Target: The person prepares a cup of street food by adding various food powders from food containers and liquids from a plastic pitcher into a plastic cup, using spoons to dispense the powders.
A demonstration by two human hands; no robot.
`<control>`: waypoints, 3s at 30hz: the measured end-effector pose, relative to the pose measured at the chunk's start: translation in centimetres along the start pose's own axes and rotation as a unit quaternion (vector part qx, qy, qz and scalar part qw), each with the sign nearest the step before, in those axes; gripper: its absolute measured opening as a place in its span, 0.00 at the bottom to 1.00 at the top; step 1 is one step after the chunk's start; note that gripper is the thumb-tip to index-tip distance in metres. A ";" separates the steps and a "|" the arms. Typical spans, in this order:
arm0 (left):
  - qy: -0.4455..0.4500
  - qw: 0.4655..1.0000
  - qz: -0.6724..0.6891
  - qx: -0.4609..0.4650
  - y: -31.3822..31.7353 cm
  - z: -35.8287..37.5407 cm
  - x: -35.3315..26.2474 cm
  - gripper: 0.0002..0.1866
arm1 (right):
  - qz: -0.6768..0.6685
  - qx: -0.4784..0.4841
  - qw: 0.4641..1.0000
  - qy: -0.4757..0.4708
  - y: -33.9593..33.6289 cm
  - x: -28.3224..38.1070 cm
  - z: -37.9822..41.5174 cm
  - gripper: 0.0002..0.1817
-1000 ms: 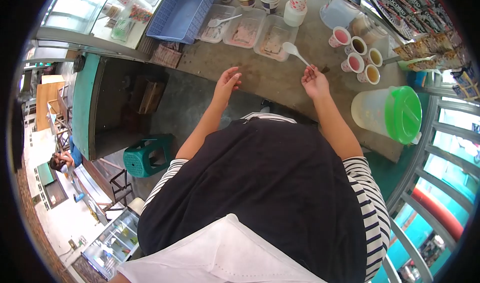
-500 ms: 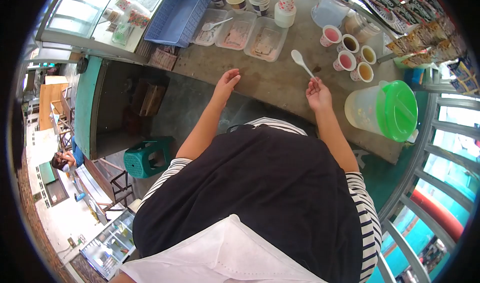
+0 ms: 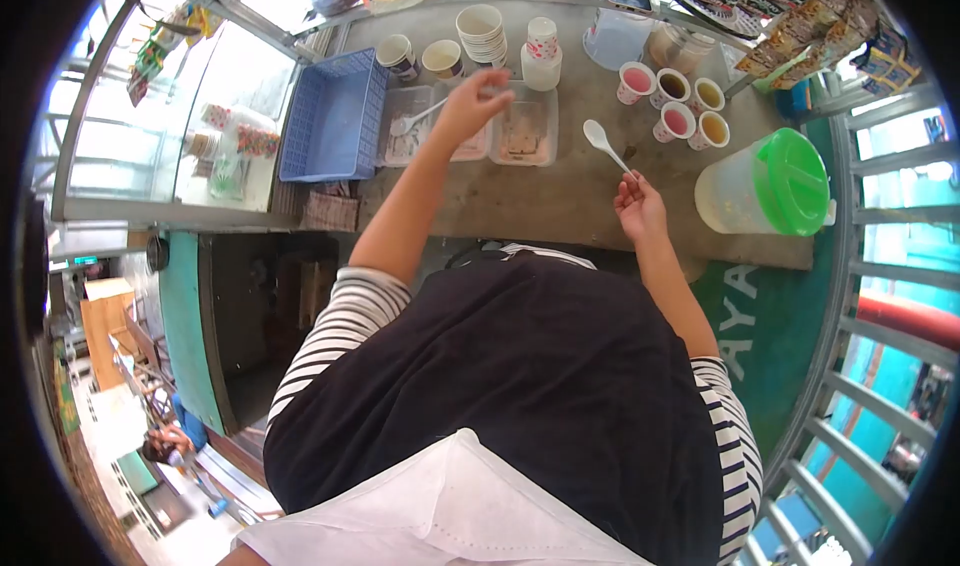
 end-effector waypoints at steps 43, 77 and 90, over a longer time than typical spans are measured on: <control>0.002 0.901 0.429 0.073 -1.1 -1.7 -10.2 0.24 | -0.101 0.213 0.965 -0.116 9.6 2.5 10.5 0.08; -0.017 0.944 0.323 -0.058 5.6 8.1 -9.6 0.28 | 0.391 0.356 0.831 -0.174 17.5 9.3 7.9 0.33; -0.041 0.846 0.518 -0.119 -3.0 13.0 -2.5 0.29 | 0.220 0.373 0.890 -0.144 21.5 8.8 2.5 0.24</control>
Point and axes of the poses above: each hand's wrist, its own z-axis away from the middle knuckle, its own y-axis out of the palm, x = y × z, the point moved 7 cm from there along -z, towards the middle knuckle
